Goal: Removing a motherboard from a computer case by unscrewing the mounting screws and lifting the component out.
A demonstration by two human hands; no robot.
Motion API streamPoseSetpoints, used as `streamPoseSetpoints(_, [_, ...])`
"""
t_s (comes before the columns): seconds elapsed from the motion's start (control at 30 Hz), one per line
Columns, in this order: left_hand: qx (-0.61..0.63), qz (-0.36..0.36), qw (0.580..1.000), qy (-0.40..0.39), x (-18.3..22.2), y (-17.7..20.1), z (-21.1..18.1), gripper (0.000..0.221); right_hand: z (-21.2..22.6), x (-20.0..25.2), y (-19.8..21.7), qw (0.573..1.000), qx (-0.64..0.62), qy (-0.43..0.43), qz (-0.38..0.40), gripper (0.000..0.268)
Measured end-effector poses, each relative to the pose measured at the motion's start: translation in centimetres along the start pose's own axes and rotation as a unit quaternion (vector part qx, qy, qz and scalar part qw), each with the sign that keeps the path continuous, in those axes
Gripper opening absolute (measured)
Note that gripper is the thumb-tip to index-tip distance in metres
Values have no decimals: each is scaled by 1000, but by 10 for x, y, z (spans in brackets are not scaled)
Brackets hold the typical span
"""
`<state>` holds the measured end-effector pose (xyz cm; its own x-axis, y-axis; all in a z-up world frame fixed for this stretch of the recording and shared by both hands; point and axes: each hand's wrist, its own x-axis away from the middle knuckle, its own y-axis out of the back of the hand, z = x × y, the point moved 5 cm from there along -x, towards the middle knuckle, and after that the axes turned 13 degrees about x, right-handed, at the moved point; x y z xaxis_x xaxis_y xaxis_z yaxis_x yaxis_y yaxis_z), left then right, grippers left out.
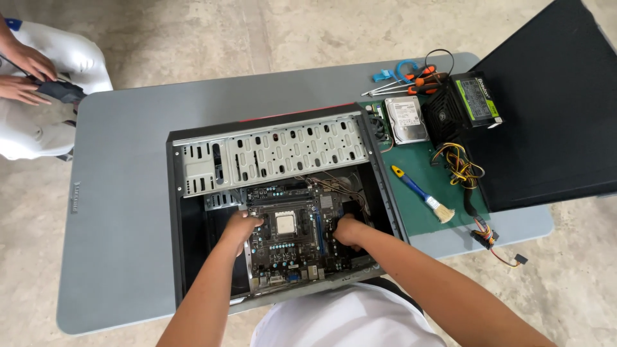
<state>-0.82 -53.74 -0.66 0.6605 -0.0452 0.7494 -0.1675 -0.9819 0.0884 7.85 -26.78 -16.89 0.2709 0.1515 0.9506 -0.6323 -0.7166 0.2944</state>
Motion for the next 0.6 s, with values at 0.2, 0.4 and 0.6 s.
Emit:
streamPoseSetpoints(0.2, [-97, 9, 994, 49, 24, -2, -8, 85, -16, 19, -6, 841, -511, -146, -99, 59])
streamPoseSetpoints(0.4, [-126, 19, 991, 29, 22, -5, -4, 79, -11, 79, 18, 812, -550, -149, -130, 63])
streamPoseSetpoints(0.6, [-171, 13, 984, 35, 32, -8, -16, 77, -10, 136, 44, 787, -592, -147, -90, 57])
